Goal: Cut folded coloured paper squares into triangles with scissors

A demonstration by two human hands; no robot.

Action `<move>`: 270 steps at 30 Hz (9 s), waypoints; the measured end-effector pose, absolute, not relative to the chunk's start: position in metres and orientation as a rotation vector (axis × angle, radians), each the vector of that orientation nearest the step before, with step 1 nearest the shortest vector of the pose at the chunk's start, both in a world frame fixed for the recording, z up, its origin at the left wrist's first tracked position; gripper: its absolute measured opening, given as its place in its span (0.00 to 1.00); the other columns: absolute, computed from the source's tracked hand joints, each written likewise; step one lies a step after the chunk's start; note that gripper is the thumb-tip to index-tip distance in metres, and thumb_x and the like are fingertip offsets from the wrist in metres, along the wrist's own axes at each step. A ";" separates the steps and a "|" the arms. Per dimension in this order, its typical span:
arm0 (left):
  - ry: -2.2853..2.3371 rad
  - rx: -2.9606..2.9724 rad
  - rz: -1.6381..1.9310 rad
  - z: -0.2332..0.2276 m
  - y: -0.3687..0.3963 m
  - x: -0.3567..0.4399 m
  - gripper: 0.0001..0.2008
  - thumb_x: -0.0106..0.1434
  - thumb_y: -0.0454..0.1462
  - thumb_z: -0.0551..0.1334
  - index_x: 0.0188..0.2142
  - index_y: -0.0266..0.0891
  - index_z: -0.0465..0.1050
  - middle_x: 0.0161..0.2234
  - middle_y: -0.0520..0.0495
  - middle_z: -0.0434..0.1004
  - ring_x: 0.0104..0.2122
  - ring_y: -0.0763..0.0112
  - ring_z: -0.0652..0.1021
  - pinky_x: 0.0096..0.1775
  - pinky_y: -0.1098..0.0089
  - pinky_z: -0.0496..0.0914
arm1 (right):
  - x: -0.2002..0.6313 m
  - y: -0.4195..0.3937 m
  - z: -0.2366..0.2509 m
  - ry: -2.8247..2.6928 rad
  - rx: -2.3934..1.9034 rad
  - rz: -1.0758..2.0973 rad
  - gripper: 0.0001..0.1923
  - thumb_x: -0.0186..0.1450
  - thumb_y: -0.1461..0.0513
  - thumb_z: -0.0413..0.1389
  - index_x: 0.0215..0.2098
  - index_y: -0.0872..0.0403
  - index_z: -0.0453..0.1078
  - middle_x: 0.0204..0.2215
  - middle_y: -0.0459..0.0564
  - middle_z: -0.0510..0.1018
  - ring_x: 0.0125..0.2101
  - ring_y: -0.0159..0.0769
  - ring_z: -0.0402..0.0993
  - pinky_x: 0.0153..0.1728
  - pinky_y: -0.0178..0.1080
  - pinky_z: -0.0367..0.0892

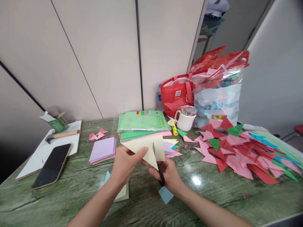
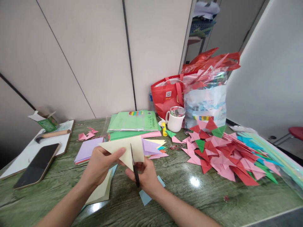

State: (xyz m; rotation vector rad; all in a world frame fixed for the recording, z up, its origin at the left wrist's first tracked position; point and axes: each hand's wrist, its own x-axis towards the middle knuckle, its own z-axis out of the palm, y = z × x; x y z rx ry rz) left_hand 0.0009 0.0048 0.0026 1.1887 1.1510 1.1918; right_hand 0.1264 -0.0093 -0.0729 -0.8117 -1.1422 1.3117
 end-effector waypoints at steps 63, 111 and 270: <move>1.126 1.222 1.033 0.009 0.001 0.002 0.10 0.49 0.38 0.66 0.28 0.31 0.76 0.28 0.42 0.81 0.21 0.65 0.77 0.26 0.64 0.74 | 0.129 -0.008 -0.075 -1.162 -0.948 1.142 0.18 0.45 0.59 0.65 0.33 0.56 0.71 0.31 0.52 0.80 0.28 0.43 0.76 0.29 0.41 0.73; 1.154 1.227 0.925 0.008 0.002 -0.001 0.10 0.52 0.38 0.65 0.23 0.31 0.73 0.12 0.46 0.74 0.11 0.70 0.73 0.15 0.74 0.68 | 0.125 -0.008 -0.069 -1.068 -0.985 1.288 0.11 0.42 0.63 0.64 0.19 0.54 0.64 0.09 0.38 0.65 0.11 0.29 0.60 0.12 0.31 0.58; 0.784 0.867 1.506 -0.014 0.037 -0.003 0.11 0.50 0.39 0.68 0.22 0.34 0.69 0.17 0.55 0.69 0.18 0.78 0.70 0.27 0.72 0.69 | 0.114 0.005 -0.063 -1.338 -0.673 1.678 0.23 0.50 0.52 0.65 0.37 0.57 0.65 0.24 0.43 0.67 0.24 0.28 0.60 0.25 0.32 0.55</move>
